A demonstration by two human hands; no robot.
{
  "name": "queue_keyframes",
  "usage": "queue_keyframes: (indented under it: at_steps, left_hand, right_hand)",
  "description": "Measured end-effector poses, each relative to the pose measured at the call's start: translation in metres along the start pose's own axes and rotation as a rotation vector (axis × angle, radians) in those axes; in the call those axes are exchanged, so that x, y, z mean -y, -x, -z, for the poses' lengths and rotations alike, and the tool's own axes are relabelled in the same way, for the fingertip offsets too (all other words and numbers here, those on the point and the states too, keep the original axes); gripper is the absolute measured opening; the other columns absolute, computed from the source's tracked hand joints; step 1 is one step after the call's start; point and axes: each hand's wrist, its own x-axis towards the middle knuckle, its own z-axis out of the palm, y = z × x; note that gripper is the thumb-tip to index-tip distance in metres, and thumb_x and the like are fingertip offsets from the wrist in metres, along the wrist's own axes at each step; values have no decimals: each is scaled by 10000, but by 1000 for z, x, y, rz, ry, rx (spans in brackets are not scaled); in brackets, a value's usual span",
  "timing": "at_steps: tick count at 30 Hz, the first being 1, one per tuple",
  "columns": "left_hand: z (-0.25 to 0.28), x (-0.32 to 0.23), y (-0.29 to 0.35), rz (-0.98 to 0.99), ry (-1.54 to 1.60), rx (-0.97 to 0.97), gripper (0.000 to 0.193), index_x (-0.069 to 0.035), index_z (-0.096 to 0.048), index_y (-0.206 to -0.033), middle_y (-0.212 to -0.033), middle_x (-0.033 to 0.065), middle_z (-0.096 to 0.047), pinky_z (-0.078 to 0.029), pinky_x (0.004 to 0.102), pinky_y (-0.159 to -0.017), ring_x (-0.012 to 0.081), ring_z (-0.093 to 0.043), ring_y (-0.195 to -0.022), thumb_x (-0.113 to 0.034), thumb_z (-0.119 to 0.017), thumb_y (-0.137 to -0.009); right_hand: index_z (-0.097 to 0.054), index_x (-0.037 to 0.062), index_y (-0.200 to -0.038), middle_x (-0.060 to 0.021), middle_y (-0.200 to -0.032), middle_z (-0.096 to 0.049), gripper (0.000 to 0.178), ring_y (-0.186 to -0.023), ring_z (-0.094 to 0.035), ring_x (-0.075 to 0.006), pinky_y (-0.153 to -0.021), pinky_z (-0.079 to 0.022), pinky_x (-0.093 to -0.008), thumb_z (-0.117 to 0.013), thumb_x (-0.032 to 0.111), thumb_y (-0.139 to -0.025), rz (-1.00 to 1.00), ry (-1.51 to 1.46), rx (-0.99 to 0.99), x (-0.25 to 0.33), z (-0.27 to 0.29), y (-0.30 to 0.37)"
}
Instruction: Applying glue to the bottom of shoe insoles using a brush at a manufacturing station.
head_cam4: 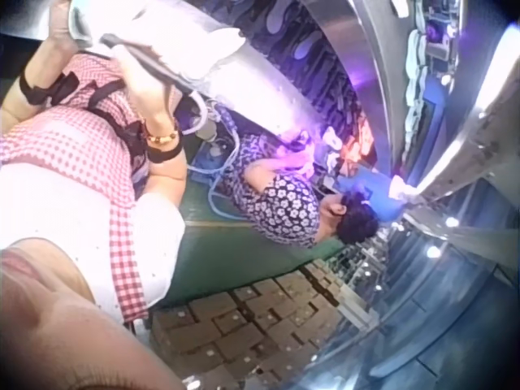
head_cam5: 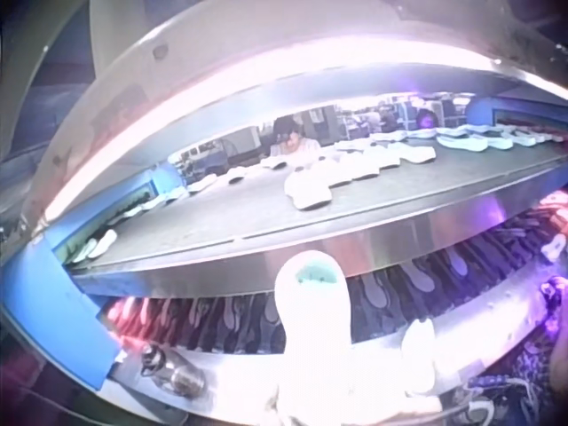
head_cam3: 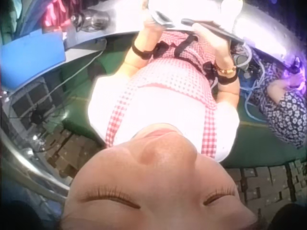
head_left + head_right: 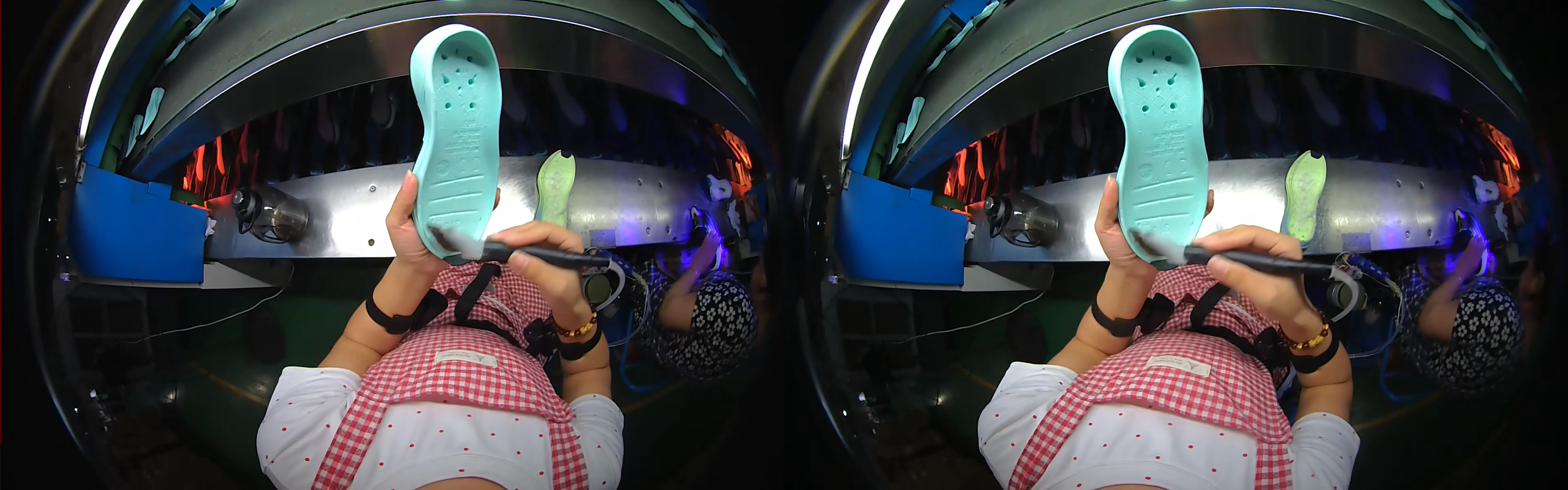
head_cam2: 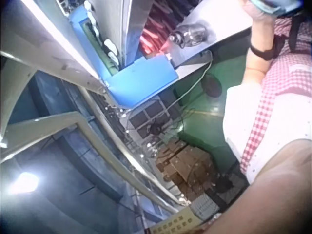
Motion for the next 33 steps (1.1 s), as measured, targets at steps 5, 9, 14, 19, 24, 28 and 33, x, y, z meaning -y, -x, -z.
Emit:
queue_keyframes:
  at_steps: [5, 9, 14, 19, 24, 28, 33]
  left_hand:
    - [-1, 1, -5, 17, 69, -9, 626, -38, -392, -1241, -1152, 195, -494, -420, 510, -848, 356, -536, -972, -492, -426, -811]
    - [-3, -5, -1, 7, -23, 19, 625, 3, -379, -1231, -1116, 204, -513, -443, 463, -843, 336, -551, -958, -433, -479, -795]
    - [-3, -17, -4, -20, -238, 55, 624, 34, -354, -1236, -1098, 211, -520, -465, 403, -842, 313, -564, -948, -381, -500, -793]
    - [-2, -28, -8, 104, -42, 154, 599, 35, -351, -1238, -1115, 233, -507, -458, 461, -848, 343, -556, -970, -371, -468, -813]
    - [1, -40, -6, 283, -82, 105, 490, 42, -398, -1202, -1094, 220, -526, -468, 422, -844, 318, -567, -957, -289, -448, -845]
    - [-1, -37, -5, 561, -400, 33, 414, 63, -476, -1124, -1027, 165, -568, -476, 317, -807, 206, -589, -890, -227, -521, -832]
    - [3, -40, 6, 678, -425, 2, 409, 66, -477, -1134, -1029, 163, -567, -488, 300, -772, 201, -588, -888, -213, -523, -839]
  right_hand:
    - [-603, -32, -927, -117, -909, -625, 186, -816, -588, -133, -746, -467, -241, -587, -33, -742, 107, 284, 132, -1, 1, -7]
    - [-615, -26, -902, -143, -909, -629, 176, -817, -608, -169, -741, -476, -263, -606, -23, -727, -18, 168, 30, 17, 10, -11]
    - [-619, -13, -873, -126, -873, -638, 188, -824, -624, -202, -754, -485, -283, -633, -31, -686, 259, 538, 355, 26, 13, -22]
    - [-618, -2, -848, -117, -842, -641, 167, -797, -628, -206, -727, -494, -288, -648, -1, -684, 218, 515, 373, 20, 5, -10]
    - [-626, 15, -851, -122, -848, -646, 176, -801, -630, -219, -719, -496, -299, -665, 8, -680, 298, 554, 364, 31, 6, -11]
    - [-630, 29, -868, -116, -898, -643, 173, -836, -628, -251, -732, -500, -315, -649, 10, -697, 202, 663, 597, 23, 20, -18]
    - [-623, 41, -899, -108, -902, -643, 204, -865, -618, -248, -760, -487, -323, -639, 18, -697, 186, 815, 667, 31, 26, -16]
